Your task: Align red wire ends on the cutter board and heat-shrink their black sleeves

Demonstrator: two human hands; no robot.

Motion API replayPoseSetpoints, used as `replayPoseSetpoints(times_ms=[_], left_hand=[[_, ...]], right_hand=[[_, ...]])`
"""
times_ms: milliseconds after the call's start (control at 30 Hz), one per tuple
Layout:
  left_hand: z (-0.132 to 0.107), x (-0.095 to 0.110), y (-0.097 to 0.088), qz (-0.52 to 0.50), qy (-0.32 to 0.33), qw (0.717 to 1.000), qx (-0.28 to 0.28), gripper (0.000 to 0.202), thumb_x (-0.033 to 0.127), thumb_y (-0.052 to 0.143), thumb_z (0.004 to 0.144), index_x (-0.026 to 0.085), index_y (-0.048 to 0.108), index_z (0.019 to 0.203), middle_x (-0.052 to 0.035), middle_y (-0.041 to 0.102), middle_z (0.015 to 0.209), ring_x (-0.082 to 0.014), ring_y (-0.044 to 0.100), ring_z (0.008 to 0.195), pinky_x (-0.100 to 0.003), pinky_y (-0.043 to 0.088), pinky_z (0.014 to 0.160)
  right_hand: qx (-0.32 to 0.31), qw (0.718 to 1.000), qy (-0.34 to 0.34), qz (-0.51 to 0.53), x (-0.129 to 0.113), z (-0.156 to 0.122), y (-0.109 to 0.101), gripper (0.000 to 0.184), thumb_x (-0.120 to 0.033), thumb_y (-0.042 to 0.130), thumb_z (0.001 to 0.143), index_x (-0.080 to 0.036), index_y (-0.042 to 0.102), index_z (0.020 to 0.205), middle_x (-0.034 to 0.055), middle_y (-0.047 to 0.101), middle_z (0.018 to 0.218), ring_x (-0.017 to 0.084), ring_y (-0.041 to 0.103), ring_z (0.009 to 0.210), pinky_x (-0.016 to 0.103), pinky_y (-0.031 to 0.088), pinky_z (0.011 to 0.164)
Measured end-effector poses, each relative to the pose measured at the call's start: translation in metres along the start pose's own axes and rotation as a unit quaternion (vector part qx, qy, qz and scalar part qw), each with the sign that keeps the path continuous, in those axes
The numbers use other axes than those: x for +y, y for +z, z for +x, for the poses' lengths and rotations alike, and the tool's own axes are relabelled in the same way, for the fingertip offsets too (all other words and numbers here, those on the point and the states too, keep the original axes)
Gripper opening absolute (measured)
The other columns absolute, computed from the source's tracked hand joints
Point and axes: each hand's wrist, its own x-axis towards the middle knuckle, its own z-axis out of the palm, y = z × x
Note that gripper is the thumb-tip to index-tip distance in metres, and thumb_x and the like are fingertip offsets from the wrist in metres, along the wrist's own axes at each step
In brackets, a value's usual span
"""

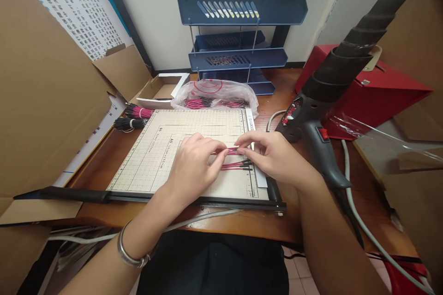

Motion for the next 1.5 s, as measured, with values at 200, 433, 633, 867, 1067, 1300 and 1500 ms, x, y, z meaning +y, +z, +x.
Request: replayPoseSetpoints(times_ms=[200, 433, 633, 867, 1067, 1300, 1500], left_hand=[[-0.003, 0.002, -0.001, 0.019, 0.029, 0.999, 0.035, 0.011, 0.021, 0.065, 0.097, 0.018, 0.071, 0.088, -0.0008, 0.076, 0.084, -0.0210, 0.059, 0.078, -0.036, 0.042, 0.076], [-0.004, 0.002, -0.001, -0.024, 0.038, 0.999, 0.030, 0.010, 0.021, 0.065, 0.098, 0.019, 0.072, 0.091, -0.0002, 0.076, 0.086, -0.0197, 0.060, 0.080, -0.035, 0.042, 0.078], [-0.006, 0.002, -0.005, -0.046, 0.021, 0.999, 0.020, 0.010, 0.023, 0.066, 0.097, 0.020, 0.074, 0.094, -0.0009, 0.077, 0.088, -0.0203, 0.061, 0.081, -0.037, 0.042, 0.080], [-0.006, -0.002, -0.012, -0.074, 0.009, 0.997, -0.033, 0.017, 0.028, 0.062, 0.099, 0.023, 0.078, 0.093, -0.0015, 0.079, 0.088, -0.0203, 0.062, 0.080, -0.037, 0.044, 0.080], [-0.003, -0.004, -0.017, -0.179, -0.073, 0.978, -0.079, 0.013, 0.026, 0.069, 0.094, 0.025, 0.079, 0.086, 0.0002, 0.077, 0.084, -0.0183, 0.067, 0.082, -0.031, 0.047, 0.078], [-0.004, -0.004, -0.024, -0.200, -0.105, 0.969, -0.106, 0.018, 0.030, 0.065, 0.098, 0.023, 0.076, 0.086, 0.0016, 0.075, 0.086, -0.0157, 0.067, 0.081, -0.028, 0.045, 0.076], [-0.002, -0.010, -0.026, -0.194, -0.082, 0.969, -0.131, 0.019, 0.026, 0.065, 0.097, 0.022, 0.075, 0.082, 0.0021, 0.075, 0.082, -0.0148, 0.066, 0.078, -0.027, 0.044, 0.074]], right_hand=[[0.012, 0.999, -0.045, 0.015, -0.004, 0.001, 0.003, 0.015, -0.027, 0.066, 0.092, -0.023, 0.079, 0.098, -0.0012, 0.079, 0.093, 0.012, 0.066, 0.080, 0.024, 0.046, 0.070], [0.044, 0.998, -0.044, 0.013, -0.004, 0.000, 0.004, 0.013, -0.026, 0.068, 0.090, -0.023, 0.081, 0.090, -0.0025, 0.079, 0.083, 0.009, 0.065, 0.068, 0.023, 0.043, 0.063], [0.030, 0.999, -0.043, 0.005, -0.005, -0.001, 0.003, 0.016, -0.027, 0.065, 0.093, -0.021, 0.079, 0.088, -0.0018, 0.078, 0.081, 0.009, 0.064, 0.067, 0.022, 0.042, 0.063], [-0.056, 0.998, -0.039, 0.010, -0.007, -0.001, 0.000, 0.014, -0.023, 0.062, 0.092, -0.019, 0.076, 0.089, -0.0002, 0.074, 0.078, 0.010, 0.060, 0.066, 0.023, 0.040, 0.061], [-0.079, 0.996, -0.023, 0.042, -0.008, -0.004, -0.002, 0.016, -0.027, 0.063, 0.092, -0.018, 0.073, 0.083, -0.0019, 0.067, 0.068, 0.009, 0.054, 0.059, 0.022, 0.037, 0.055], [-0.072, 0.995, -0.060, 0.013, -0.013, -0.004, 0.002, 0.016, -0.022, 0.060, 0.093, -0.017, 0.071, 0.081, -0.0026, 0.067, 0.067, 0.007, 0.053, 0.058, 0.021, 0.036, 0.058], [-0.065, 0.995, -0.078, -0.005, -0.012, -0.001, 0.004, 0.016, -0.020, 0.060, 0.092, -0.016, 0.071, 0.081, -0.0014, 0.066, 0.067, 0.008, 0.053, 0.059, 0.022, 0.036, 0.060]])
